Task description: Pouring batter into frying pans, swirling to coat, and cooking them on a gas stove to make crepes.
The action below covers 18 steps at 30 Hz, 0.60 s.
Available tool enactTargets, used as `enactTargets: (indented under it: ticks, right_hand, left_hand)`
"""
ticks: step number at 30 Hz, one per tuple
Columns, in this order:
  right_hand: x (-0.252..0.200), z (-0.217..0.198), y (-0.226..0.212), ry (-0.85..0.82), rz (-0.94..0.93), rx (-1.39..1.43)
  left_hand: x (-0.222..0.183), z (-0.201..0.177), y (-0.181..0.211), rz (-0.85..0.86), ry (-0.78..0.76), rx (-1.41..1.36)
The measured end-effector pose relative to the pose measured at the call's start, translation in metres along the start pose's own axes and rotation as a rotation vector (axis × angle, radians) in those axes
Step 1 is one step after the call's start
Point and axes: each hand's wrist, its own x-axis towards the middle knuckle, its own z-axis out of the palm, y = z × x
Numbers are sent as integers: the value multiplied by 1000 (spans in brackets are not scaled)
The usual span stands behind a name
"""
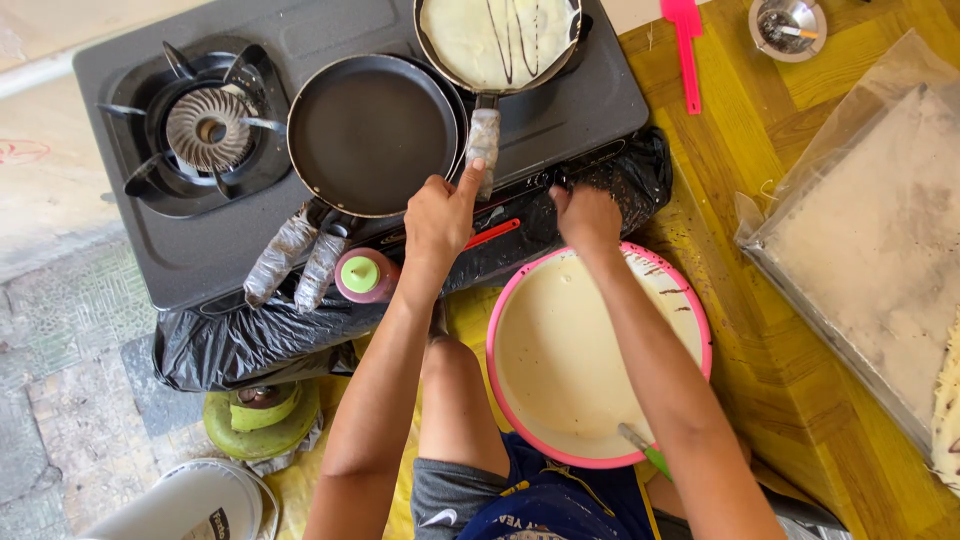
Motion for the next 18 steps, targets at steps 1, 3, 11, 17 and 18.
enactTargets:
  ticks: [1, 3, 11, 17, 18]
  right_hand:
    - [-19, -16, -16, -93, 114, -107]
    - [-53, 20, -37, 135, -100, -203]
    - [-57, 7, -93, -73, 276, 1498]
    - [-44, -43, -81, -294, 156, 1874]
    - [-48, -49, -72, -402, 9, 2014]
  left_hand:
    - [2, -6, 3, 49, 26, 185]
    - [12, 2, 10, 67, 40, 257]
    - [55, 45, 3, -166, -197, -358]
    - [-26, 72, 14, 213, -55, -329]
    - [-56, 74, 28, 307, -67, -251]
